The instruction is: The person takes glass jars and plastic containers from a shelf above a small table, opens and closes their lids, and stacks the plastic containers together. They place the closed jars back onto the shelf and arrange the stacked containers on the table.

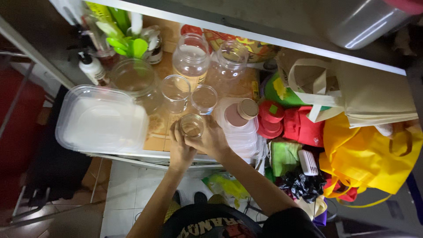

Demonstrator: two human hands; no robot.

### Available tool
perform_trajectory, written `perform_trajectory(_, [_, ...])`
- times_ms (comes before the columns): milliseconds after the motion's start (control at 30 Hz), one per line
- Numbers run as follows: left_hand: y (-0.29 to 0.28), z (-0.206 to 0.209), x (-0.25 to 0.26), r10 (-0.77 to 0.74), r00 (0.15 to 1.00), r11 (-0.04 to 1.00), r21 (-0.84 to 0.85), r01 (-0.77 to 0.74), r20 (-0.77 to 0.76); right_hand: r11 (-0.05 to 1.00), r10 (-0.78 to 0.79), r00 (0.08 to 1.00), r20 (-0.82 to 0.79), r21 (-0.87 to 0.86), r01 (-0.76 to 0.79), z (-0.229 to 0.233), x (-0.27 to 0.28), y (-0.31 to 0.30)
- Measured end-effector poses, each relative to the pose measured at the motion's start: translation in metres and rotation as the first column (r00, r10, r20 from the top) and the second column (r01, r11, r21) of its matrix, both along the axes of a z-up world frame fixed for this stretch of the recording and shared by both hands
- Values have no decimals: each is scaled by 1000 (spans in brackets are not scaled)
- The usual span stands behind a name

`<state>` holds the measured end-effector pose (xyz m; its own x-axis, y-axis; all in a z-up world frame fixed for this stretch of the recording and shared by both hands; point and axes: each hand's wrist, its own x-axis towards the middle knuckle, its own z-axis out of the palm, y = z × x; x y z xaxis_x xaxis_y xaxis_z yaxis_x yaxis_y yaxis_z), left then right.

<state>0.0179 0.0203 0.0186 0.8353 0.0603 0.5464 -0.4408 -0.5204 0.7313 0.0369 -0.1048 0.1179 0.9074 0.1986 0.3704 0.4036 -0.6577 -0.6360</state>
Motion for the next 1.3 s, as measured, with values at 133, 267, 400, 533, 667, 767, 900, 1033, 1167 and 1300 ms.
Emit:
perform_trajectory(133, [-17,0,1,16,999,971,236,-27,48,994,105,994,7,7,-105,1,1,-36])
perform_trajectory(267, [-29,0,5,-16,999,1000,18,17,-46,998,15,999,45,-62,-13,7,22,-97])
perform_trajectory(400, [-33,-3,7,-32,999,999,-7,32,10,953,-43,938,344,-267,141,17,54,-140])
perform_trajectory(533, [-35,-5,12,-13,999,999,35,12,31,922,-126,991,43,-364,133,27,63,-154])
perform_trajectory(667, [-37,-8,13,-40,999,998,52,40,18,985,-95,974,-206,-158,63,26,60,-162])
perform_trajectory(767, [-39,-9,17,-40,999,997,61,38,33,972,-106,992,-70,-220,88,18,65,-165])
perform_trajectory(900, [-40,-8,17,-31,999,998,49,30,28,963,-138,989,-60,-241,120,12,69,-164])
perform_trajectory(1033, [-38,-6,15,-32,999,998,48,32,-10,961,-115,971,210,-226,163,26,58,-149])
perform_trajectory(1167, [-37,-8,15,-32,998,998,44,34,-60,996,-5,993,-115,-84,-5,46,36,-121])
perform_trajectory(1300, [-37,-15,16,-58,994,996,64,64,-93,929,344,938,-46,-125,-347,50,31,-88])
